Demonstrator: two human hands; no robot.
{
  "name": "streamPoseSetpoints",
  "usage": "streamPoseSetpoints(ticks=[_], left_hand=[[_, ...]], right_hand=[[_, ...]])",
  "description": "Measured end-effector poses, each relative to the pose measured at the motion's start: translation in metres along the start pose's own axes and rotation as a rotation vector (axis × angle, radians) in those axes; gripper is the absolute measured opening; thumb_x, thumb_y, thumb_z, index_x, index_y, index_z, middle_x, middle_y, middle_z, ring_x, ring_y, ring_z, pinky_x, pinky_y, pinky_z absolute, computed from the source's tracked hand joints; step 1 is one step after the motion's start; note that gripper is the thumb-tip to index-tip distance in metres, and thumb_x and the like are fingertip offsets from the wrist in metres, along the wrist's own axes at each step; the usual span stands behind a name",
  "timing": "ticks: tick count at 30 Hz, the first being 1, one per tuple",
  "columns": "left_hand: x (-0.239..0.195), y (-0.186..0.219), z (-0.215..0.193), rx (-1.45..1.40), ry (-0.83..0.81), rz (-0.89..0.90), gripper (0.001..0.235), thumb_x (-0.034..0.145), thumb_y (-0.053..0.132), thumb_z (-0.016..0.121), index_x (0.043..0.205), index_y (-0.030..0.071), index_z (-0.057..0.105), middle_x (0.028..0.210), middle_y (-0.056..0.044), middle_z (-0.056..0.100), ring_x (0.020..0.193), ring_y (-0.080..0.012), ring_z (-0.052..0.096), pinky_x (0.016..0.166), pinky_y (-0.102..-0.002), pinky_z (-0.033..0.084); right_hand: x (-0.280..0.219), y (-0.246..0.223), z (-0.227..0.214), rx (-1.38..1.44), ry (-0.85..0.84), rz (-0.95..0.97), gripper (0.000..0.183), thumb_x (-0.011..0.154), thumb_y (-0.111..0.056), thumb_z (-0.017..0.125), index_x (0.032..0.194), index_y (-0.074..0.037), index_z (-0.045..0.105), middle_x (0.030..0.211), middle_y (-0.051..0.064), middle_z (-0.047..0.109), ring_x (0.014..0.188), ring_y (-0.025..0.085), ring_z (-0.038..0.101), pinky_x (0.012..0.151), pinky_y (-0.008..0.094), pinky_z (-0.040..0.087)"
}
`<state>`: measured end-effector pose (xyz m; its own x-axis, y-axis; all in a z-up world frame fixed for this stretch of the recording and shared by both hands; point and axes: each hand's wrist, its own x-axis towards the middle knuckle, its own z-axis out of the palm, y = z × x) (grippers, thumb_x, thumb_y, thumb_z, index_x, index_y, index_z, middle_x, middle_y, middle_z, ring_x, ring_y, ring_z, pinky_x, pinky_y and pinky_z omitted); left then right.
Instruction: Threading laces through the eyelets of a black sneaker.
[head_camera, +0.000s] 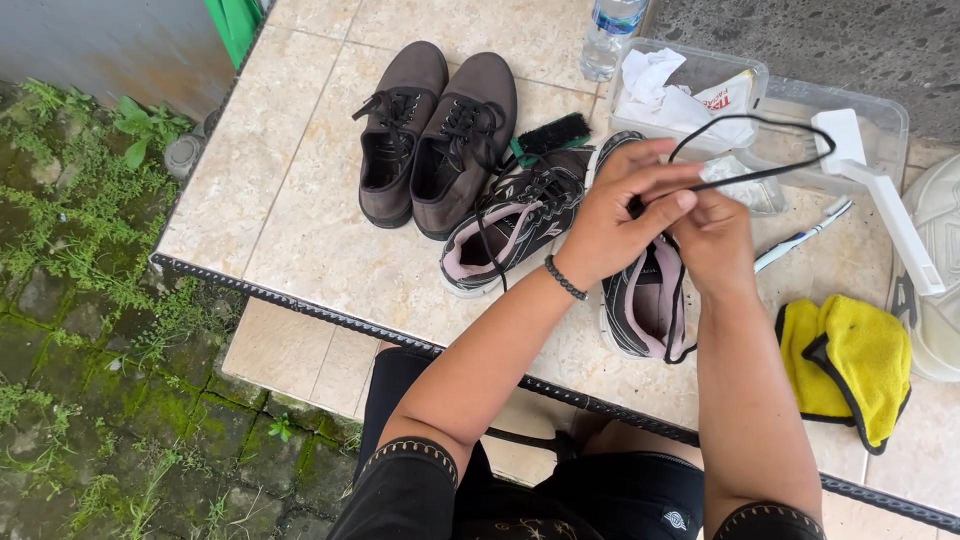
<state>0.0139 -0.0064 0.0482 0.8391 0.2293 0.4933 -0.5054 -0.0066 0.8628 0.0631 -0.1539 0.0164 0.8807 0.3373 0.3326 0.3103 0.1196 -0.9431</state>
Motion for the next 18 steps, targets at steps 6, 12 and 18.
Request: streamPoseSetpoints(ticks=[6,12,18], left_hand=[[-0.016,-0.008,-0.024,0.697,-0.121,0.019,0.061,0.066,0.041,0.082,0.111,0.010,0.056,0.109,-0.014,0.052,0.103,-0.0374,0.062,0.089,-0.051,0.054],[-0.031,-0.024,-0.019,0.674,-0.106,0.081,0.075,0.056,0.045,0.088,0.104,0.007,0.044,0.108,-0.014,0.041,0.107,-0.0406,0.047,0.094,-0.049,0.047],[-0.035,-0.014,-0.022,0.609,-0.090,-0.096,0.060,0.058,0.030,0.080,0.099,0.010,0.041,0.112,-0.012,0.037,0.111,-0.0386,0.042,0.091,-0.051,0.048]], right_hand=[[0.006,-0.009,-0.009,0.208,0.156,0.101,0.009,0.115,-0.010,0.043,0.114,-0.001,0.047,0.105,0.023,0.070,0.091,0.027,0.077,0.082,0.033,0.068],[0.004,0.015,-0.002,0.221,0.134,0.065,0.024,0.100,0.006,0.067,0.110,0.003,0.045,0.108,0.027,0.069,0.094,0.032,0.076,0.084,0.036,0.067],[0.001,0.027,-0.008,0.203,0.134,0.082,0.020,0.094,0.010,0.073,0.101,0.007,0.054,0.099,0.030,0.070,0.088,0.028,0.077,0.078,0.031,0.066]])
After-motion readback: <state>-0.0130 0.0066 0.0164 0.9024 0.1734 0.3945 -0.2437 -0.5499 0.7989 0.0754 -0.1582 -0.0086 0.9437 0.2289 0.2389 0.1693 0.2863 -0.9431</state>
